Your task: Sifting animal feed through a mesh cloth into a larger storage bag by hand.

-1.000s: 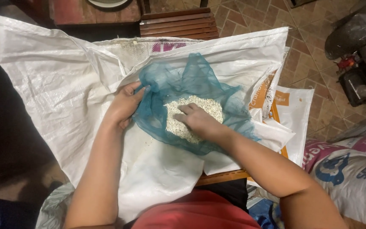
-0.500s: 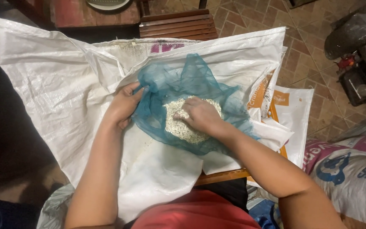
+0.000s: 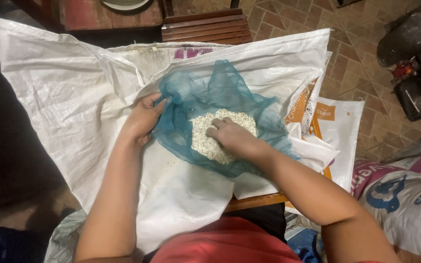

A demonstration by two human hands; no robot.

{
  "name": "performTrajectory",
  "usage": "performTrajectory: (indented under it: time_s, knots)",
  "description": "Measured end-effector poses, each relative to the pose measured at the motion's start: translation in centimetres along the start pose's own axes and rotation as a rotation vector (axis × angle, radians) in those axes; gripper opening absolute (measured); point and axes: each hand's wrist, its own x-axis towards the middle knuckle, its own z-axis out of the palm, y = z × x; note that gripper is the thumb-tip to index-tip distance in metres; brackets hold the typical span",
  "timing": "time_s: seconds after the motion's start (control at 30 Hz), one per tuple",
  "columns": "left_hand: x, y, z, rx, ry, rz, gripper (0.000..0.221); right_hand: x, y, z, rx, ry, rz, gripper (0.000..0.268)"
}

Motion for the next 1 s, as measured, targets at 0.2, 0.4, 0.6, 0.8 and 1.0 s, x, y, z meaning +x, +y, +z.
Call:
performTrajectory:
  time_s: [0.2, 0.4, 0.6, 0.8, 1.0]
  knots:
    - [0.1, -0.2, -0.4, 0.012, -0.006, -0.006, 0.029, -1.4, -0.5, -3.6, 0.249, 0.104, 0.080, 0.031]
    - [-0.6, 0.6, 0.2, 0.020, 0.002, -0.002, 0.029, 0.3, 1.7, 0.7, 0.193, 0.212, 0.068, 0.035]
    - [-0.7, 0.6, 0.4, 0.046, 0.025, -0.004, 0.028, -0.8, -0.9, -2.1, -0.036, -0.104, 0.069, 0.064]
    - [-1.0, 0.8, 0.5, 0.042, 0.020, -0.015, 0.030, -1.2, -1.1, 0.0, -0.152, -0.089, 0.011, 0.072]
    - [-0.7, 0.7, 0.5, 0.064, 0.018, -0.020, 0.034, -0.3, 0.8, 0.6, 0.070, 0.106, 0.005, 0.042]
